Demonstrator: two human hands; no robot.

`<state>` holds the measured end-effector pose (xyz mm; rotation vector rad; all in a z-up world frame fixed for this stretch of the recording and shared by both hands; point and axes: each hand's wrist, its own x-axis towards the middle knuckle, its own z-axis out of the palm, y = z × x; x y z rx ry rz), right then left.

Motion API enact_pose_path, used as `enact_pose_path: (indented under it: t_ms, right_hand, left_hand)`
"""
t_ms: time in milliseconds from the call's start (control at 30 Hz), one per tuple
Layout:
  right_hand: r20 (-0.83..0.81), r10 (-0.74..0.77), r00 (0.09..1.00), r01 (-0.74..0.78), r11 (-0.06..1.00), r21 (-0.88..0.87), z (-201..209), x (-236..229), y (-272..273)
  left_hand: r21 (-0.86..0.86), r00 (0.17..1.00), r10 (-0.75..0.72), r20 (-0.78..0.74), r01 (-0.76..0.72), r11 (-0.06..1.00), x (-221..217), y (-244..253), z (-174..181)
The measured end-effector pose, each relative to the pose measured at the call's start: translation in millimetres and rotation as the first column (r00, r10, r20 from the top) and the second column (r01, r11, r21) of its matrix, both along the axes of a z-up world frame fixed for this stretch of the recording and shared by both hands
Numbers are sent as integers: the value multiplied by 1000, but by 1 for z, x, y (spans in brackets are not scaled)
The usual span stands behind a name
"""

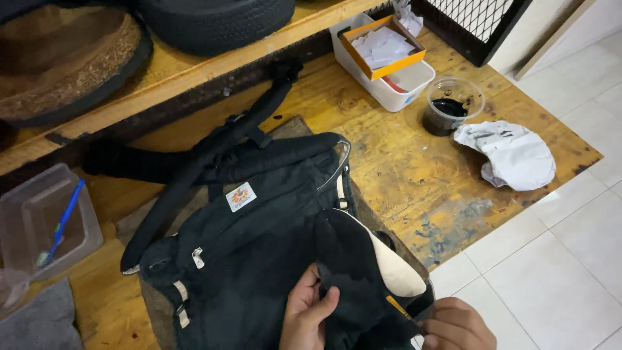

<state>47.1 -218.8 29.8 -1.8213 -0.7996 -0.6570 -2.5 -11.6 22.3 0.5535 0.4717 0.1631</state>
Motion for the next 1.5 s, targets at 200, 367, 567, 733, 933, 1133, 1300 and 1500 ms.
enact_pose_path:
  t_ms: [200, 367, 567, 733, 933, 1133, 1300, 1500]
  right_hand:
    - [53, -39, 998, 40, 999, -29, -5, 0, 5]
    - [57, -66, 996, 71, 994, -88, -10, -1, 5]
    - [47, 22, 999, -15, 989, -146, 0, -2, 1]
    - [138, -101, 985, 108, 993, -46, -8, 2, 11]
    - [268, -27, 963, 31, 999, -11, -14, 19, 15]
    - [180, -61, 982, 63, 998, -4, -19, 12, 10]
    - [93, -82, 992, 91, 991, -100, -7, 6, 3]
    - [84, -66, 994, 69, 997, -33, 5, 6, 16]
  left_hand:
    - [-56, 990, -27, -135, 19, 998, 1, 4, 14]
    - [-11, 994, -58, -95, 58, 998, -3, 7, -3]
    - [69, 998, -55, -25, 56, 996, -5, 6, -7]
    - [70, 998, -59, -32, 61, 996, -5, 7, 3]
    - [40, 975, -96, -199, 106, 994, -3, 9, 3]
    - [72, 991, -74, -108, 82, 994, -5, 8, 1]
    - [89, 993, -81, -88, 89, 992, -5, 9, 0]
    - [58, 990, -72, -120, 79, 995, -4, 8, 5]
